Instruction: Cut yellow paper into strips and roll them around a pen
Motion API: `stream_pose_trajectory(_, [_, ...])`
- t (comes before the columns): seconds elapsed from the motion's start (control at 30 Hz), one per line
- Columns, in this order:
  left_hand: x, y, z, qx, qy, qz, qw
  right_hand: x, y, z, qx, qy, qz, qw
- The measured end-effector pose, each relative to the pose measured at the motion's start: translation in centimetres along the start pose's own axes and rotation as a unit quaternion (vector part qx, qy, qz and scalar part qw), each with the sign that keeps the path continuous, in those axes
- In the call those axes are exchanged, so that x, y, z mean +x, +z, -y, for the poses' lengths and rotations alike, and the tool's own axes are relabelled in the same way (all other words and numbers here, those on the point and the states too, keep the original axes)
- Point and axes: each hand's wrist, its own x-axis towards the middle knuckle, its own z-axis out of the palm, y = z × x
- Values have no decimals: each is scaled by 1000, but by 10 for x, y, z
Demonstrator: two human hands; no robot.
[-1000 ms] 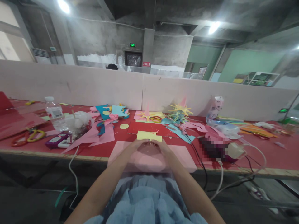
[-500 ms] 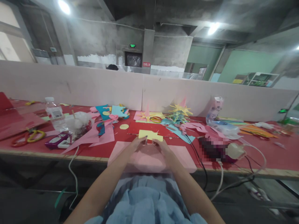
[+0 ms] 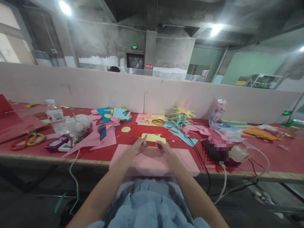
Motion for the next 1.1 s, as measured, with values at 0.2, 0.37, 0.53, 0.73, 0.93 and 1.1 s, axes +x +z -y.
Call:
stream_pose_trajectory(0.2, [2, -3, 1, 8, 8, -14, 1000, -1, 0, 6, 75, 27, -19, 997])
stream_pose_trajectory(0.37, [1, -3, -2, 11, 12, -23, 1000, 2, -1, 6, 69, 33, -28, 997])
stream_pose_trajectory(0.53, [2, -3, -3, 11, 20, -32, 999, 5, 0, 2, 54, 16, -37, 998])
stream_pose_trajectory(0.73, [0, -4, -4, 0, 29, -43, 999, 7, 0, -2, 41, 13, -32, 999])
stream_pose_trajectory(0.93, [0, -2, -6, -14, 35, -41, 998, 7, -1, 0, 41, 18, -18, 999])
stream_pose_trajectory(1.1, [1, -3, -3, -18, 38, -35, 999, 5, 0, 4, 53, 28, -18, 998])
